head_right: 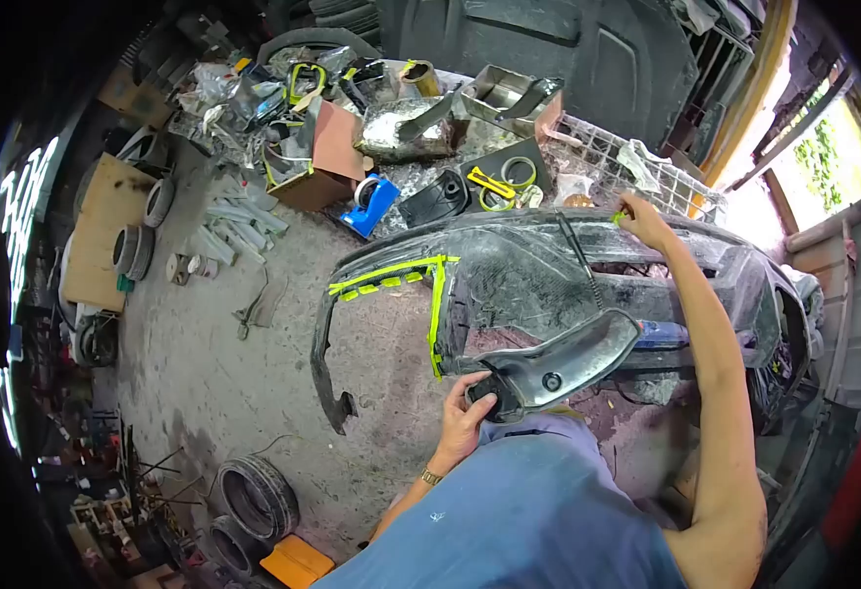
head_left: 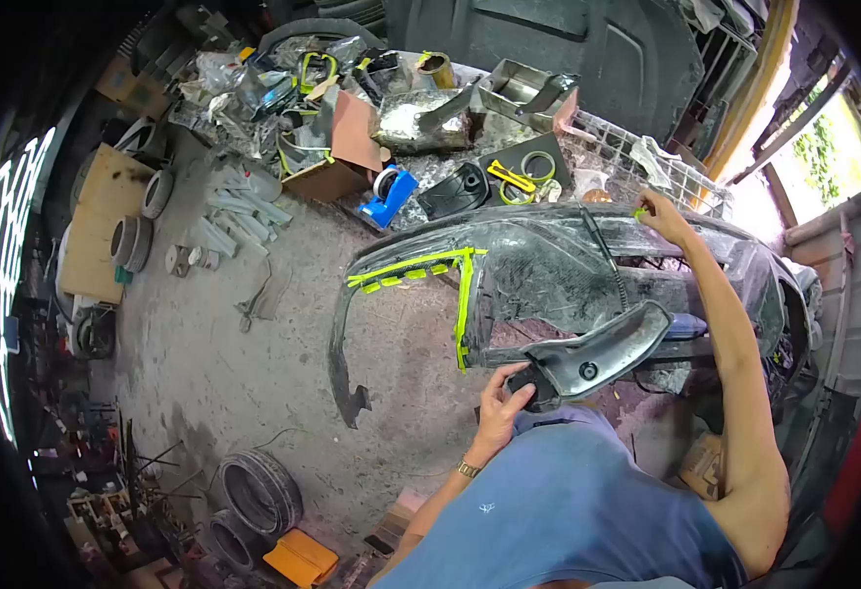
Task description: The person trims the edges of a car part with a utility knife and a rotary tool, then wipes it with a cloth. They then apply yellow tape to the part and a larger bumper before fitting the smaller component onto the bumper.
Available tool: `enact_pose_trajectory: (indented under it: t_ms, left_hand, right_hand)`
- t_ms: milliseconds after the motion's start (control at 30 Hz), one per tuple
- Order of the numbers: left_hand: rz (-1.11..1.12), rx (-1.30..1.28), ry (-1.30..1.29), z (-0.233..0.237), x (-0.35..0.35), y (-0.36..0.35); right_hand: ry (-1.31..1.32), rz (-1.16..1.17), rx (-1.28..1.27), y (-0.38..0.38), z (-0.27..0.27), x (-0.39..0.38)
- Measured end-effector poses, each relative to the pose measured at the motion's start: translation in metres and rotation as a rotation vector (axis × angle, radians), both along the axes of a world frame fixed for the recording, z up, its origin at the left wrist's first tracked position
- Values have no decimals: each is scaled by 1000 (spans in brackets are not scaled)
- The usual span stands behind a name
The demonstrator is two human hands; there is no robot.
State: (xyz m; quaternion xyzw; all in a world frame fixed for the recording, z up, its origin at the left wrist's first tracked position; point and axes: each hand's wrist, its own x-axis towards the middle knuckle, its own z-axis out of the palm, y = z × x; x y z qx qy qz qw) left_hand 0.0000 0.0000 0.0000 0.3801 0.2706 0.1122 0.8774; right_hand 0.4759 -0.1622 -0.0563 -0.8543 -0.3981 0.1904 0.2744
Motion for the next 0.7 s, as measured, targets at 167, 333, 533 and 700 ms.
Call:
enact_pose_trajectory:
  t_ms: [167,333,533,700]
  left_hand:
    - [-118,70,45,-8,-13,17]
    - [-175,105,26,8,17,20]
    - [-332,162,-22,3,41,21]
    - [-469,146,-75,6,81,0]
  right_hand:
    - [372,-248,370,-36,78,-97]
    - [463,-484,651,-122,121,-167]
    - [446,-823,1135,-234,126,-293]
    - [81,-1465,1152,-306,45,-395]
